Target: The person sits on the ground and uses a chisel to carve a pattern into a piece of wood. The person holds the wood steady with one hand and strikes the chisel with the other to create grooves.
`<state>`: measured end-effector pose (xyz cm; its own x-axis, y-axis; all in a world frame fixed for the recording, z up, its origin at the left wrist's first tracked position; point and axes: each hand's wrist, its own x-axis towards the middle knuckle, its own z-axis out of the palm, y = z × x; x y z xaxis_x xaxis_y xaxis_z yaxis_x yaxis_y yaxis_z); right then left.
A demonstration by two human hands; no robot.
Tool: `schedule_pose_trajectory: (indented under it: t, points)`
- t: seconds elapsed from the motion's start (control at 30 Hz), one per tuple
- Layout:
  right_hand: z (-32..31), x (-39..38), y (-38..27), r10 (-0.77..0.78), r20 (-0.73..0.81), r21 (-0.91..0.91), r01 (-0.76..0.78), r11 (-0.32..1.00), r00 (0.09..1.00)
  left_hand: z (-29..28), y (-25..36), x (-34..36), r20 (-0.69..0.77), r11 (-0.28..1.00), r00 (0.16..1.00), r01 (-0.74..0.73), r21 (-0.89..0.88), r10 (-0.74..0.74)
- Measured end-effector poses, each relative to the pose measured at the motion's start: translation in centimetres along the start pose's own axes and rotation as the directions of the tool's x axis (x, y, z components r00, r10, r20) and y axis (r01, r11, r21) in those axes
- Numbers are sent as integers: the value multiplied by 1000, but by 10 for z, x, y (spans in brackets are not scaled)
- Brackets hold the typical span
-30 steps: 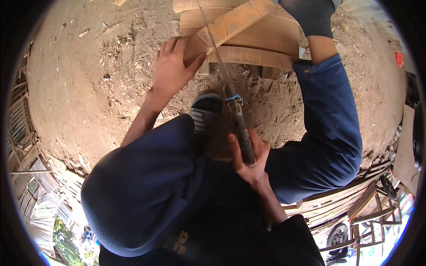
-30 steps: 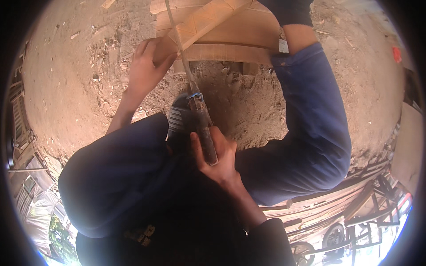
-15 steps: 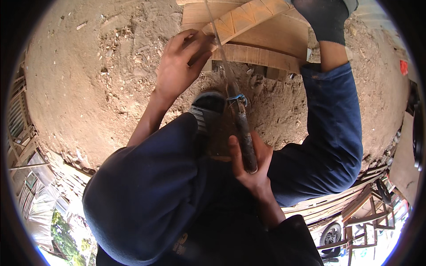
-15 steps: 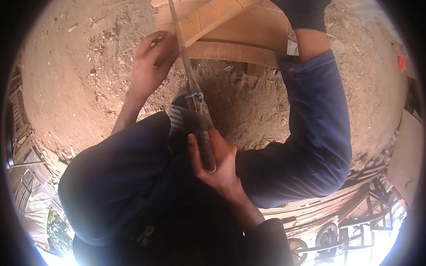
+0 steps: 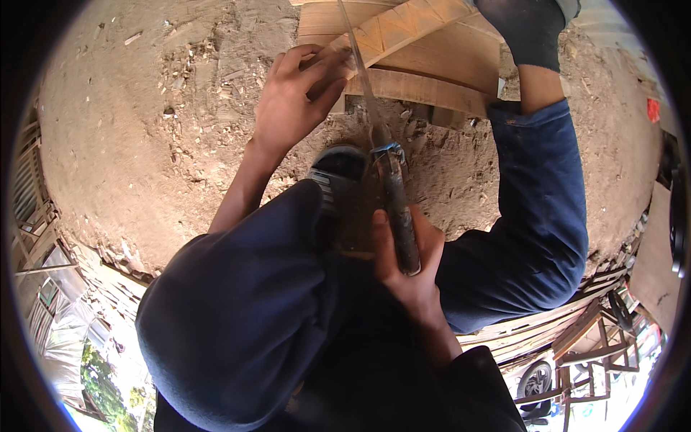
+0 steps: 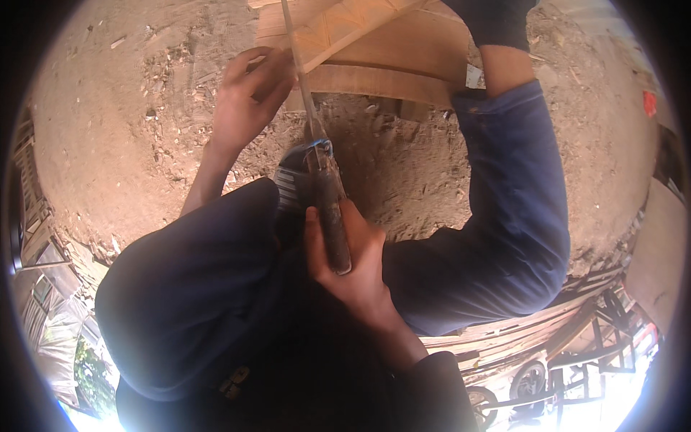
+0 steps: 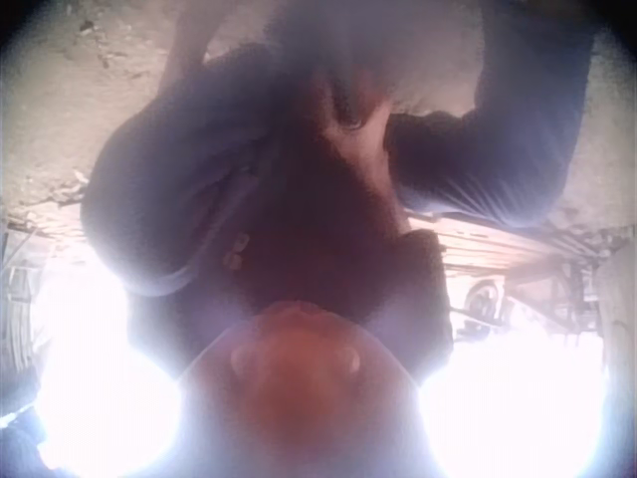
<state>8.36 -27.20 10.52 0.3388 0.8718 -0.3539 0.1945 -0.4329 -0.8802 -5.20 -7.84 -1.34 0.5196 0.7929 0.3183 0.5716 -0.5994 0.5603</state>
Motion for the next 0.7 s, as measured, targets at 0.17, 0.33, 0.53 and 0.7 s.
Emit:
schedule_pose_trajectory:
  t: [0.17, 0.33, 0.53, 0.7]
  points:
    - [-1, -16, 6, -28, 16, -7, 29, 1000, 999, -3, 2, -2, -2, 996, 998, 67, -51, -68]
    - [0, -10, 5, -59, -4, -23, 59, 998, 998, 3, -1, 0, -19, 1000, 1000, -18, -7, 18]
    - [-1, -13, 6, -20, 15, -9, 20, 1000, 1000, 1, 1, 0, -21, 999, 999, 30, -36, -31]
    - [-1, -22, 9, -42, 15, -14, 42, 999, 999, 4, -6, -4, -40, 997, 998, 45, -56, -48]
